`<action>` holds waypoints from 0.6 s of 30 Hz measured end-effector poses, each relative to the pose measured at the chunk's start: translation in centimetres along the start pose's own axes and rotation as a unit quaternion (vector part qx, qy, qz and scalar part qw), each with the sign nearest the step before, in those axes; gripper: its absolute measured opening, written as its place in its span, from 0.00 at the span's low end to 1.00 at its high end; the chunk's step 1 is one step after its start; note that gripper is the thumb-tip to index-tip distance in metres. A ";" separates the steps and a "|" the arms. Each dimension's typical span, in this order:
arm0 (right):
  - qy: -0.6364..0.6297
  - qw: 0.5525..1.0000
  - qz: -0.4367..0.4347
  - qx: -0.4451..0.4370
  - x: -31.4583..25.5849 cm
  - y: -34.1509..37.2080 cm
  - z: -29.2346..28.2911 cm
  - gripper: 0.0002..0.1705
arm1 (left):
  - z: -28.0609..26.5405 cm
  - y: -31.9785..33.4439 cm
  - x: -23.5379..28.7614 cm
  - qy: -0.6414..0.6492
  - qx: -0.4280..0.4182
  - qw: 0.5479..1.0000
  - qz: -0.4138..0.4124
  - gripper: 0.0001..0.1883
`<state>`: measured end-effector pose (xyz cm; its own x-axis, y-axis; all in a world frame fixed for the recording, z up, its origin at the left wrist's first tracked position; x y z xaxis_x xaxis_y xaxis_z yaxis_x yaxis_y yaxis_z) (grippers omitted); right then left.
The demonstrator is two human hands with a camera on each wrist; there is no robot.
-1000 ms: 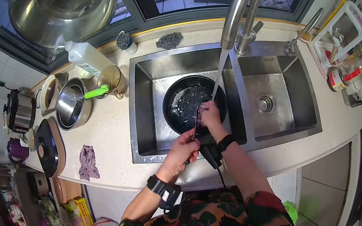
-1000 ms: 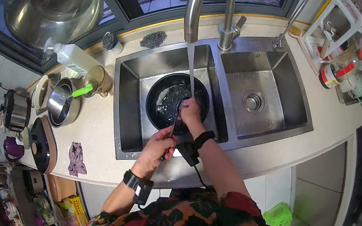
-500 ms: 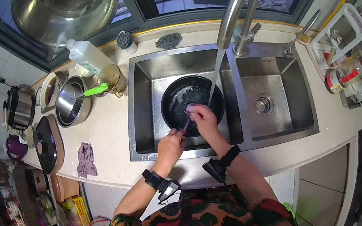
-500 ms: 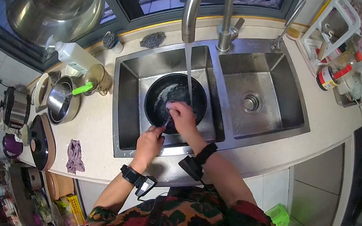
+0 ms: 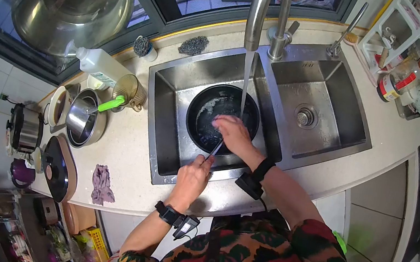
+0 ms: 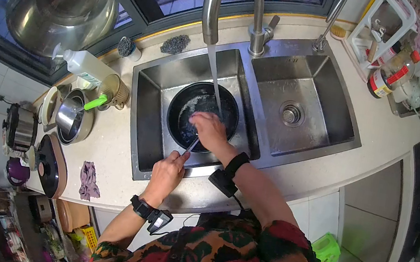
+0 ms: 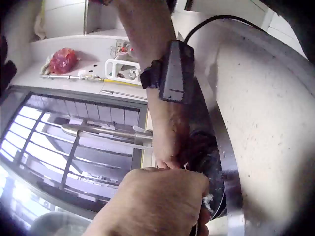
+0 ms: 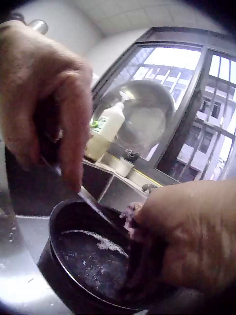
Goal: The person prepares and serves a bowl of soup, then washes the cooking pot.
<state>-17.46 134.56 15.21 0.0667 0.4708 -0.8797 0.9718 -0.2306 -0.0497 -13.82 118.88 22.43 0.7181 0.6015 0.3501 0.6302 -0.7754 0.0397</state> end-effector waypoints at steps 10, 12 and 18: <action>-0.087 0.985 0.127 0.082 3.6 -0.3 0.2 0.16 | 1.3 -0.5 -0.4 0.063 0.014 0.996 -0.065 0.23; -0.047 0.992 0.040 0.106 1.4 0.6 0.9 0.16 | 1.4 -1.9 -0.6 0.097 0.044 0.988 -0.114 0.23; 0.020 0.998 -0.042 0.034 -2.4 2.5 2.9 0.13 | 2.5 -4.6 -1.8 0.151 0.099 0.975 -0.128 0.19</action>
<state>-15.87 130.41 15.87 -0.0043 0.5240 -0.8517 0.9569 -0.2451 -0.1556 -17.27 121.89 19.28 0.4297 0.6630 0.6130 0.8433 -0.5373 -0.0101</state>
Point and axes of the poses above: each hand's wrist, its own y-axis away from the middle knuckle, its own z-axis out of the palm, x = y × z, the point moved 5 cm from there along -y, towards the middle knuckle, and after that the axes turned 5 degrees about -x, right-handed, at the moved point
